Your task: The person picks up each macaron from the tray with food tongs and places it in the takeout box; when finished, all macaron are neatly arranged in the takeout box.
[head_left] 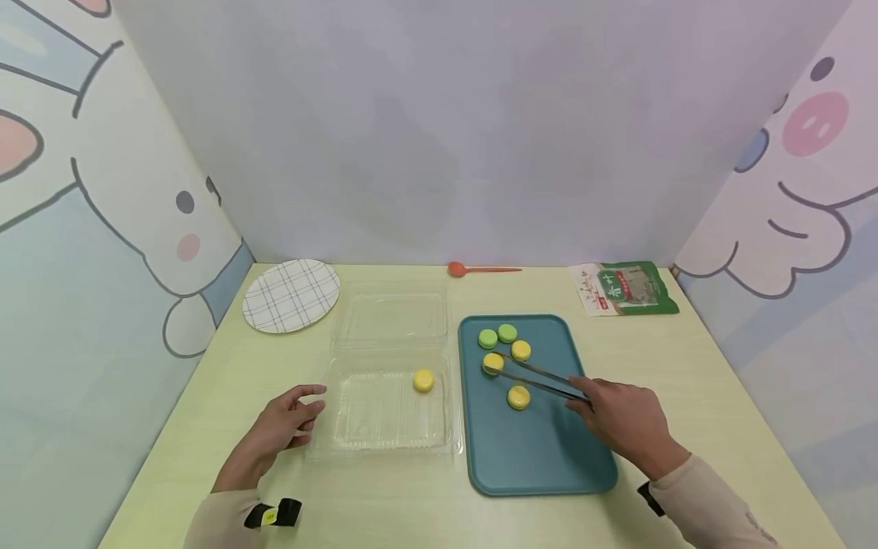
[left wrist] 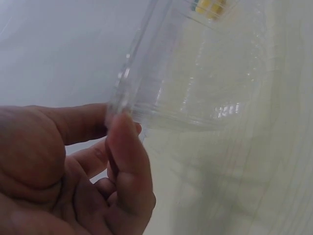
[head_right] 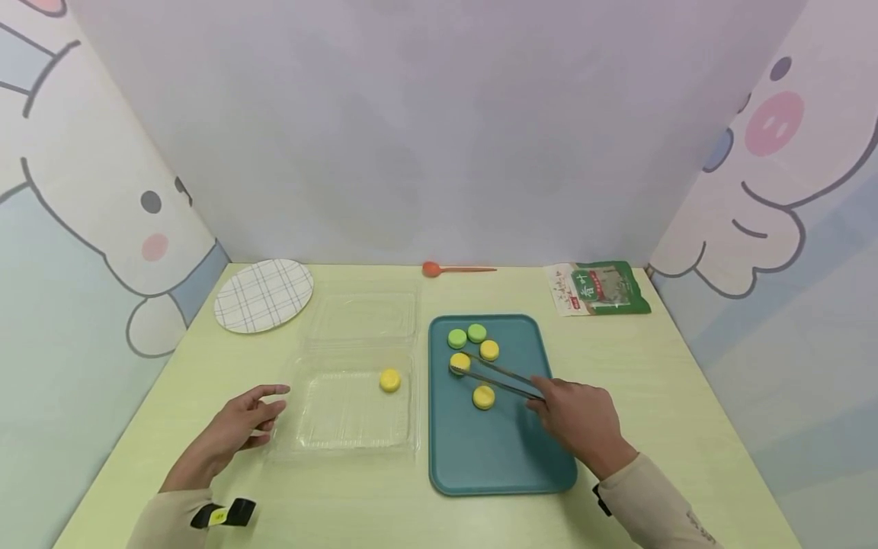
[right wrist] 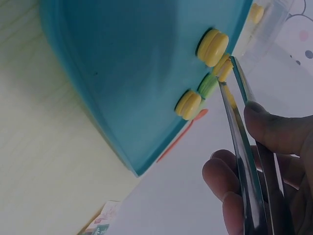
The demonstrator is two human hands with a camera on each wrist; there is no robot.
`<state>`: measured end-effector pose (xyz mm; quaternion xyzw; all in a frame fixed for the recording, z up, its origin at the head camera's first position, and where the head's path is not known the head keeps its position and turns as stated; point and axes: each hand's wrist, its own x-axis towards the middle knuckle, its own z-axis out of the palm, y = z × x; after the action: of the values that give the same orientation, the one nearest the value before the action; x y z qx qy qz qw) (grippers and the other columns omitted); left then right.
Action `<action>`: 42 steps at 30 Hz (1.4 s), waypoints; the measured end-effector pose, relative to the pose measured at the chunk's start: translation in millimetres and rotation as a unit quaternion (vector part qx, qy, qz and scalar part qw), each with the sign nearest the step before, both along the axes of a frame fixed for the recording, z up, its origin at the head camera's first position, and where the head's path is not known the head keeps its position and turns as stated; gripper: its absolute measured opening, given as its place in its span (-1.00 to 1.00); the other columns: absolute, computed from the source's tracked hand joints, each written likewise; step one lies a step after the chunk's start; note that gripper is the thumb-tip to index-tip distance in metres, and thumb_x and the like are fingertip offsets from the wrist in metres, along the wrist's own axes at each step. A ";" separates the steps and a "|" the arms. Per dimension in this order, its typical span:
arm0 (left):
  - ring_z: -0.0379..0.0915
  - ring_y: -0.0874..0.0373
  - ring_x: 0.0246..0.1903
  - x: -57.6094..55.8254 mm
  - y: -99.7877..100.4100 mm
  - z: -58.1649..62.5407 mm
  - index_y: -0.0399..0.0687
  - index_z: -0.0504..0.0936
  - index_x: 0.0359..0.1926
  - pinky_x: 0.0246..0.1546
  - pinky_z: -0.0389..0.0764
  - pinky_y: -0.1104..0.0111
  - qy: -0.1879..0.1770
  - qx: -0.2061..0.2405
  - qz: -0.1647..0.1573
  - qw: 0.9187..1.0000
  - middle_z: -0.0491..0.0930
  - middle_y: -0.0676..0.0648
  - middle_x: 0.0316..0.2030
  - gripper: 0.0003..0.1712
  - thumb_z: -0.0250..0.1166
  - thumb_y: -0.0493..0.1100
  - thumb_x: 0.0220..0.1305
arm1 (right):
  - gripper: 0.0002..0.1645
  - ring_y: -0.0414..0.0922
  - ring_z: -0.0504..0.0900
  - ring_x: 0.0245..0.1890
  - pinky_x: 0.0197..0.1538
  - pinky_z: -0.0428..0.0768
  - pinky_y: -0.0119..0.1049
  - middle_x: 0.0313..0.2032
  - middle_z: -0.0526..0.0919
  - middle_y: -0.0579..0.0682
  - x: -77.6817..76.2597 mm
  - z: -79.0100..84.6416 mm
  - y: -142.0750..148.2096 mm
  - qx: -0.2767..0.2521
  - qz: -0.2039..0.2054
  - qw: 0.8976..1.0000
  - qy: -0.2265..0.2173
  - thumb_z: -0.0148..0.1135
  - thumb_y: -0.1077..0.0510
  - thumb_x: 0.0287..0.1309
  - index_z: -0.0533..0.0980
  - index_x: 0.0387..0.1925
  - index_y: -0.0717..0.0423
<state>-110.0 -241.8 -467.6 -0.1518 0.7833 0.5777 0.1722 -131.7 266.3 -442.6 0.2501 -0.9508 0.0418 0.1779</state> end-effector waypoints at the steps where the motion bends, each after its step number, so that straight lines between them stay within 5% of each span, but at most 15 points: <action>1: 0.34 0.13 -0.47 0.1 0.0 0.0 -0.26 0.37 0.35 -0.44 0.51 0.34 0.000 0.000 0.000 1.000 0.38 -0.05 -0.46 -0.51 0.15 -0.16 0.52 | -0.49 -0.25 0.51 -0.70 -0.71 0.27 -0.36 -0.48 0.71 -0.06 -0.1 0.7 0.3 -0.001 0.004 1.000 0.007 0.65 0.02 -0.15 0.71 -0.10 0.08; 4: 0.35 0.13 -0.47 0.4 -0.1 -0.2 -0.25 0.37 0.36 -0.44 0.51 0.34 0.000 0.000 0.001 1.000 0.38 -0.05 -0.46 -0.50 0.15 -0.16 0.52 | -0.51 -0.24 0.52 -0.70 -0.72 0.25 -0.36 -0.47 0.73 -0.05 -1.4 3.6 1.6 -0.006 0.016 1.000 0.024 0.46 -0.20 0.11 0.71 -0.10 0.08; 8: 0.35 0.13 -0.46 0.0 -0.5 -1.2 -0.25 0.37 0.36 -0.45 0.51 0.34 0.000 -0.002 0.001 1.000 0.39 -0.06 -0.45 -0.51 0.15 -0.16 0.52 | -0.12 -0.24 0.52 -0.70 -0.72 0.24 -0.36 -0.47 0.73 -0.04 -2.3 6.9 3.0 -0.014 0.024 0.999 0.031 -0.29 -0.48 0.35 0.71 -0.09 0.07; 9: 0.35 0.13 -0.46 -0.3 -0.7 -1.4 -0.25 0.37 0.36 -0.45 0.51 0.34 -0.001 -0.001 0.000 1.000 0.39 -0.06 -0.45 -0.51 0.15 -0.16 0.52 | -0.12 -0.24 0.53 -0.70 -0.72 0.24 -0.36 -0.47 0.73 -0.04 -2.1 7.6 3.0 -0.014 0.022 0.999 0.029 -0.29 -0.48 0.34 0.71 -0.09 0.07; 11: 0.35 0.13 -0.46 -0.9 -1.1 -1.5 -0.24 0.37 0.36 -0.45 0.51 0.34 -0.002 -0.001 0.000 1.000 0.39 -0.05 -0.45 -0.51 0.15 -0.16 0.52 | -0.34 -0.24 0.53 -0.69 -0.72 0.25 -0.36 -0.46 0.73 -0.05 -1.6 9.3 2.2 -0.013 0.017 1.000 0.023 0.12 -0.39 0.29 0.71 -0.08 0.07; 15: 0.34 0.14 -0.46 -1.1 -1.7 -0.6 -0.27 0.36 0.36 -0.46 0.50 0.34 0.002 0.000 -0.005 1.000 0.39 -0.05 -0.43 -0.50 0.16 -0.15 0.52 | -0.45 -0.24 0.55 -0.67 -0.71 0.28 -0.35 -0.43 0.74 -0.04 -1.2 13.3 -0.5 -0.007 0.010 1.000 0.009 0.65 0.02 -0.18 0.71 -0.07 0.07; 19: 0.34 0.14 -0.46 -0.3 -1.8 0.2 -0.27 0.35 0.36 -0.46 0.50 0.34 0.002 0.002 -0.006 1.000 0.39 -0.05 -0.44 -0.49 0.15 -0.15 0.52 | -0.38 -0.25 0.54 -0.67 -0.71 0.27 -0.37 -0.43 0.74 -0.06 -1.1 15.9 -2.2 -0.015 0.022 1.000 0.015 0.18 -0.36 0.26 0.71 -0.06 0.06; 22: 0.33 0.14 -0.48 -0.3 -1.8 -0.1 -0.25 0.36 0.37 -0.46 0.50 0.35 -0.003 0.005 -0.002 1.000 0.39 -0.04 -0.46 -0.50 0.15 -0.16 0.52 | -0.08 -0.28 0.52 -0.68 -0.71 0.24 -0.39 -0.46 0.73 -0.08 -0.6 16.6 -3.5 -0.023 0.032 0.999 0.023 -0.40 -0.48 0.31 0.71 -0.07 0.04; 23: 0.33 0.14 -0.48 -0.2 -1.9 -0.5 -0.25 0.36 0.37 -0.46 0.49 0.35 -0.003 0.005 -0.002 1.000 0.39 -0.04 -0.46 -0.50 0.15 -0.16 0.52 | -0.05 -0.28 0.52 -0.69 -0.71 0.24 -0.39 -0.47 0.72 -0.09 -0.4 16.7 -4.2 -0.026 0.034 0.999 0.027 -0.45 -0.49 0.31 0.71 -0.08 0.04; 38: 0.32 0.13 -0.47 -0.5 -2.3 -2.9 -0.27 0.35 0.37 -0.47 0.48 0.33 -0.002 0.005 -0.008 1.000 0.38 -0.05 -0.43 -0.49 0.16 -0.15 0.52 | -0.11 -0.37 0.40 -0.71 -0.69 0.22 -0.44 -0.54 0.68 -0.14 0.9 27.5 -19.3 -0.043 0.072 0.996 0.034 -0.36 -0.49 0.35 0.71 -0.08 0.00; 40: 0.32 0.13 -0.47 -1.0 -2.3 -3.2 -0.27 0.35 0.37 -0.47 0.48 0.33 -0.001 0.005 -0.008 1.000 0.38 -0.05 -0.42 -0.49 0.16 -0.14 0.53 | -0.18 -0.38 0.42 -0.69 -0.68 0.25 -0.43 -0.54 0.68 -0.16 0.3 28.9 -21.6 -0.047 0.083 0.995 0.032 -0.25 -0.47 0.34 0.72 -0.08 -0.01; 42: 0.32 0.14 -0.47 -1.2 -1.6 -2.7 -0.26 0.36 0.36 -0.47 0.47 0.33 -0.002 0.005 -0.005 1.000 0.38 -0.05 -0.41 -0.50 0.16 -0.14 0.52 | -0.37 -0.37 0.47 -0.67 -0.67 0.28 -0.43 -0.52 0.70 -0.18 -0.3 29.9 -24.0 -0.048 0.094 0.994 0.030 0.10 -0.41 0.28 0.72 -0.08 -0.01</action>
<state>-111.2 -243.3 -470.2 -0.1479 0.7811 0.5801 0.1772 -132.0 242.2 -412.7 0.3304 -0.9143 0.0969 0.2134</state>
